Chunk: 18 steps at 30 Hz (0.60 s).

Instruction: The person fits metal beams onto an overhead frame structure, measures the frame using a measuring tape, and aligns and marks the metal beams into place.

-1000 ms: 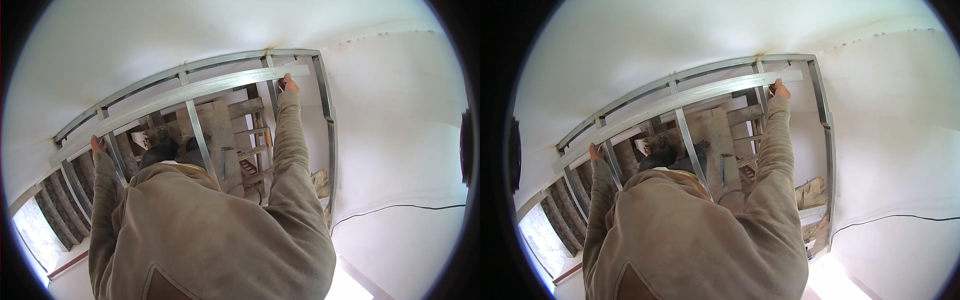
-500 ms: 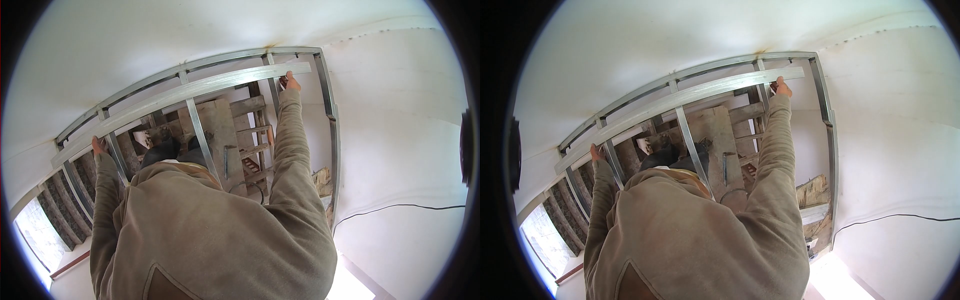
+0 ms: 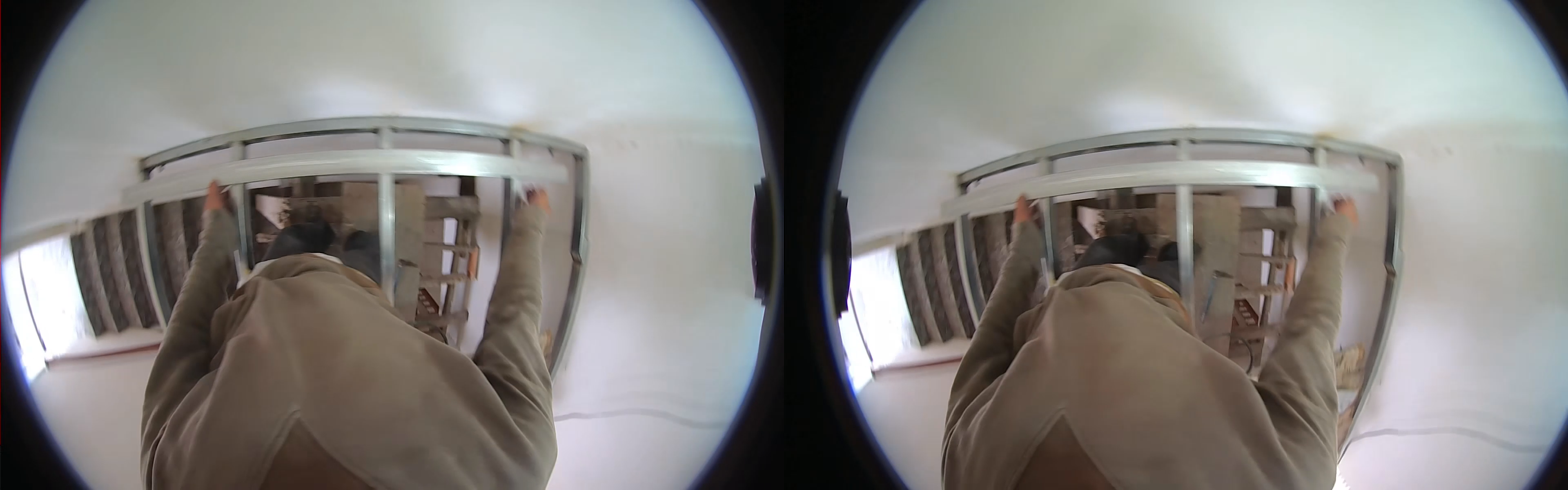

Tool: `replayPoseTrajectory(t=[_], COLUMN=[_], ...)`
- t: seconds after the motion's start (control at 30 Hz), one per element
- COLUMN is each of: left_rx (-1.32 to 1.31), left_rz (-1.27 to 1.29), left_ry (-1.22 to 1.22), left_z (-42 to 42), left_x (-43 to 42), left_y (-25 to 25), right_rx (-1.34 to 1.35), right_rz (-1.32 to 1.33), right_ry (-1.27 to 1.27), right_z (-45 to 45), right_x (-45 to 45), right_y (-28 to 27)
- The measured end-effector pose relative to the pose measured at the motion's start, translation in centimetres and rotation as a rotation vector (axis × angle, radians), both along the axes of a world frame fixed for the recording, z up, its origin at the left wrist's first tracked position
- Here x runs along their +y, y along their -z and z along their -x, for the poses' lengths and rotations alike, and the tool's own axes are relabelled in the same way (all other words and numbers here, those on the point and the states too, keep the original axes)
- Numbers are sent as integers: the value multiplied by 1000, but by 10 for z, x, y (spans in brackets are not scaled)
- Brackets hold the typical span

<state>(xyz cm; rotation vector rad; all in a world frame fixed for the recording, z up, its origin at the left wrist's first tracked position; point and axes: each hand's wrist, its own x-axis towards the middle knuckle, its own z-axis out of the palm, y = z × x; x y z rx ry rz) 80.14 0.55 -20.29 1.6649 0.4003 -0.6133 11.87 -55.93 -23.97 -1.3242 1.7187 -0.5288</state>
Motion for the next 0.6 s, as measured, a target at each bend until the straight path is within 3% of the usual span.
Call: replayPoseTrajectory(t=[0.07, 0.1, 0.13, 0.3, 0.37, 0.43, 0.47, 0.5, 0.6], left_rx=[75, 95, 106, 112, 72, 47, 38, 2, -79], left_rz=[57, 99, 139, 212, 237, 278, 298, 259, 176], left_ry=[-9, -29, -61, -77, -81, -131, -162, -50, 30], left_z=[9, 17, 22, 22, 23, 26, 29, 36, 36], left_x=[-7, -17, -23, -25, -28, -31, -34, -31, -32], left_y=[-10, -17, -29, -14, -8, 5, 8, -28, -14], right_rx=[-185, -236, -472, -60, -258, 0, -35, -106, 33], right_rz=[427, 326, 342, 149, -34, 196, 480, 625, 464], right_ry=[244, 517, 428, -419, -623, -980, -1150, -1218, -1395], right_z=[-13, -64, -53, -230, -289, -360, -393, -427, -505], right_x=[51, 74, 73, 207, 253, 305, 325, 346, 393], right_y=[-16, -110, -108, -242, -225, -225, -217, -214, -215])
